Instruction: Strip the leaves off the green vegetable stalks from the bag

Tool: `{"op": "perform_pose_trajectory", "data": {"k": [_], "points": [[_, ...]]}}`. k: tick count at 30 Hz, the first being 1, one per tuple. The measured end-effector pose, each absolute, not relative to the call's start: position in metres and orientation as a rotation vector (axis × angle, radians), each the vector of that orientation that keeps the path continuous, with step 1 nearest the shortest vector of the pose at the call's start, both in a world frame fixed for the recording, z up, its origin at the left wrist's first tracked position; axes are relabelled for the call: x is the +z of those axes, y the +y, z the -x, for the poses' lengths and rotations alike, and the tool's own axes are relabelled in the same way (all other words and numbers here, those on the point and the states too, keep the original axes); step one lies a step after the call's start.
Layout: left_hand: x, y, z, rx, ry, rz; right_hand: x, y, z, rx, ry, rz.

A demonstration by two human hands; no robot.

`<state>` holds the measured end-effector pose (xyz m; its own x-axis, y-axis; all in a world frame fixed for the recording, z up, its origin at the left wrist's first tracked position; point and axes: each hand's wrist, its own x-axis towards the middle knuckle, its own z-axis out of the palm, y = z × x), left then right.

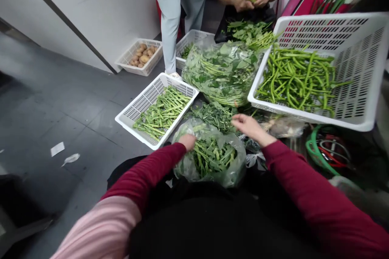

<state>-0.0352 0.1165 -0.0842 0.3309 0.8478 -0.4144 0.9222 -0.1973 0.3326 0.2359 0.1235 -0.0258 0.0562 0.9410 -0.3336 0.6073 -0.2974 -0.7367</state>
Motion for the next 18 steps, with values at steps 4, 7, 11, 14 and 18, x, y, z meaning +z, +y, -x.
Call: {"op": "perform_pose_trajectory", "data": {"k": [4, 7, 11, 14, 18], "points": [[-0.123, 0.080, 0.008, -0.418, 1.282, -2.236, -0.051, 0.058, -0.208, 1.452, -1.596, 1.826], [-0.112, 0.084, 0.009, -0.474, 1.152, -2.337, -0.059, 0.033, -0.202, 1.608, -1.648, 1.849], [-0.047, 0.096, 0.020, -0.404, 1.182, -2.535, -0.051, 0.018, -0.194, 2.069, -1.606, 1.822], [0.002, 0.077, 0.024, -0.210, 1.407, -2.546, -0.034, 0.011, -0.175, 2.159, -1.186, 1.537], [0.018, 0.029, 0.018, 0.209, 1.487, -2.447, -0.007, 0.011, -0.154, 1.782, -0.549, 1.152]]}}
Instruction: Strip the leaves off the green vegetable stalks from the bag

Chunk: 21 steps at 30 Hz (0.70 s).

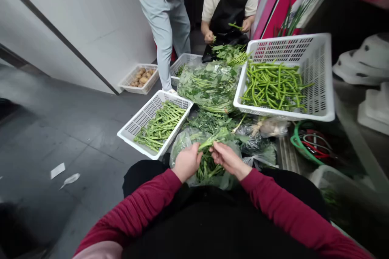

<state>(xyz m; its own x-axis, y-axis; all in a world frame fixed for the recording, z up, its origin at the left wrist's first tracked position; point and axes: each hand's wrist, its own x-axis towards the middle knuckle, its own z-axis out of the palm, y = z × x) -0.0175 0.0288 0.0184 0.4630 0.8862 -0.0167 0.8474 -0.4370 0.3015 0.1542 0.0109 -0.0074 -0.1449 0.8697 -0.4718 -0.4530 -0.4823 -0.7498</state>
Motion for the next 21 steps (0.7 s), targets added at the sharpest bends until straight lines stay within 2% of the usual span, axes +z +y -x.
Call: {"op": "perform_pose_trajectory", "data": {"k": [5, 9, 11, 14, 18, 21], "points": [[0.003, 0.001, -0.002, 0.602, 1.404, -2.168, 0.016, 0.012, -0.149, 1.609, -0.294, 1.080], [0.002, -0.002, -0.020, 0.823, 1.349, -1.605, 0.023, 0.000, -0.129, 1.366, -0.192, 1.046], [0.007, -0.004, -0.027, 0.814, 1.233, -1.222, 0.023, -0.005, -0.122, 1.286, -0.178, 1.035], [0.017, -0.007, -0.029, 0.707, 0.922, -0.806, 0.023, -0.005, -0.129, 1.405, -0.169, 0.998], [0.024, -0.010, -0.022, 0.498, 0.648, -0.611, 0.020, 0.001, -0.153, 1.625, -0.278, 0.959], [0.024, -0.013, -0.021, 0.496, 0.689, -0.609, 0.013, 0.001, -0.162, 1.485, -0.375, 1.070]]}}
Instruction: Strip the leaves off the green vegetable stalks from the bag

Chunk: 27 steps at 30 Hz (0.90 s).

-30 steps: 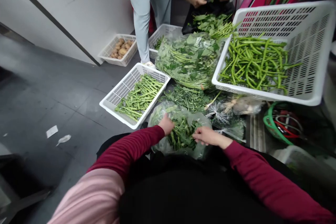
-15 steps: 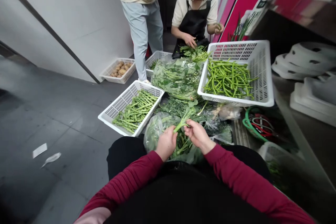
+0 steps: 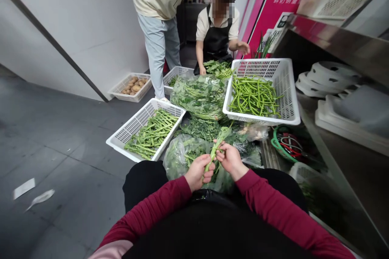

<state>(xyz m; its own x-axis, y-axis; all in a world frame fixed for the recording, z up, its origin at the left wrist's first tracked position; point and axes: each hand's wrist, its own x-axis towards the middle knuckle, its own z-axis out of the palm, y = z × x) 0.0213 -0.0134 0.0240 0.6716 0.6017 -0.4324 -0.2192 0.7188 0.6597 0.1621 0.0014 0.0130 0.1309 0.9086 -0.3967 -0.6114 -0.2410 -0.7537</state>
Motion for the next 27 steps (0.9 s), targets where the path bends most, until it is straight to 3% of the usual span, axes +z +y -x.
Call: {"op": "perform_pose_trajectory", "data": {"k": [3, 5, 10, 16, 27], "points": [[0.026, -0.016, -0.021, 0.612, 0.754, -0.732, 0.005, -0.002, -0.172, 1.077, -0.407, 1.293], [0.028, -0.016, -0.020, 0.684, 0.775, -0.822, 0.004, -0.005, -0.182, 1.000, -0.350, 1.434], [0.021, -0.016, -0.023, 0.753, 0.928, -0.994, 0.021, -0.013, -0.181, 1.514, -0.498, 1.104], [0.010, -0.026, -0.030, 0.804, 0.935, -1.016, 0.039, -0.007, -0.145, 1.340, -0.437, 0.953], [0.021, -0.037, -0.023, 0.624, 0.708, -0.628, 0.028, -0.018, -0.152, 1.739, -0.190, 0.846]]}}
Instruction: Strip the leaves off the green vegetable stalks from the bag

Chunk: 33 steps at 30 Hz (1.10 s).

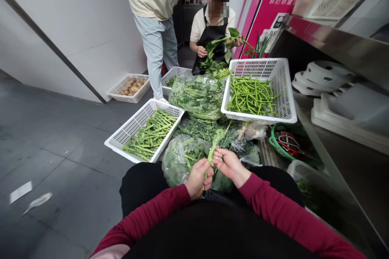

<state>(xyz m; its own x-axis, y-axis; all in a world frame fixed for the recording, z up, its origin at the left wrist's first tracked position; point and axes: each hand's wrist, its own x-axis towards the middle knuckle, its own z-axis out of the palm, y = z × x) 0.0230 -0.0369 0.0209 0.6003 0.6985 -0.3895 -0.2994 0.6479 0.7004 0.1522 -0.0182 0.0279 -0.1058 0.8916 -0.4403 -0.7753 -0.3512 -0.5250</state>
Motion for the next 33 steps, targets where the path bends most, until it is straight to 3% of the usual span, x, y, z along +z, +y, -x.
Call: {"op": "perform_pose_trajectory", "data": {"k": [9, 13, 24, 29, 33], "points": [[0.017, -0.023, -0.021, 0.405, 0.492, -0.359, 0.021, -0.022, -0.165, 1.460, -0.133, 1.132], [0.015, -0.026, -0.020, 0.302, 0.439, -0.278, 0.030, -0.022, -0.160, 1.387, -0.286, 1.049], [0.024, -0.033, -0.018, 0.325, 0.364, -0.522, 0.045, -0.015, -0.151, 1.575, -0.140, 0.772], [0.022, -0.036, -0.017, 0.423, 0.541, -0.737, 0.040, -0.023, -0.152, 1.670, -0.332, 0.928], [0.028, -0.033, -0.021, 0.597, 0.675, -0.955, 0.016, -0.044, -0.132, 1.957, -0.349, 1.185]]}}
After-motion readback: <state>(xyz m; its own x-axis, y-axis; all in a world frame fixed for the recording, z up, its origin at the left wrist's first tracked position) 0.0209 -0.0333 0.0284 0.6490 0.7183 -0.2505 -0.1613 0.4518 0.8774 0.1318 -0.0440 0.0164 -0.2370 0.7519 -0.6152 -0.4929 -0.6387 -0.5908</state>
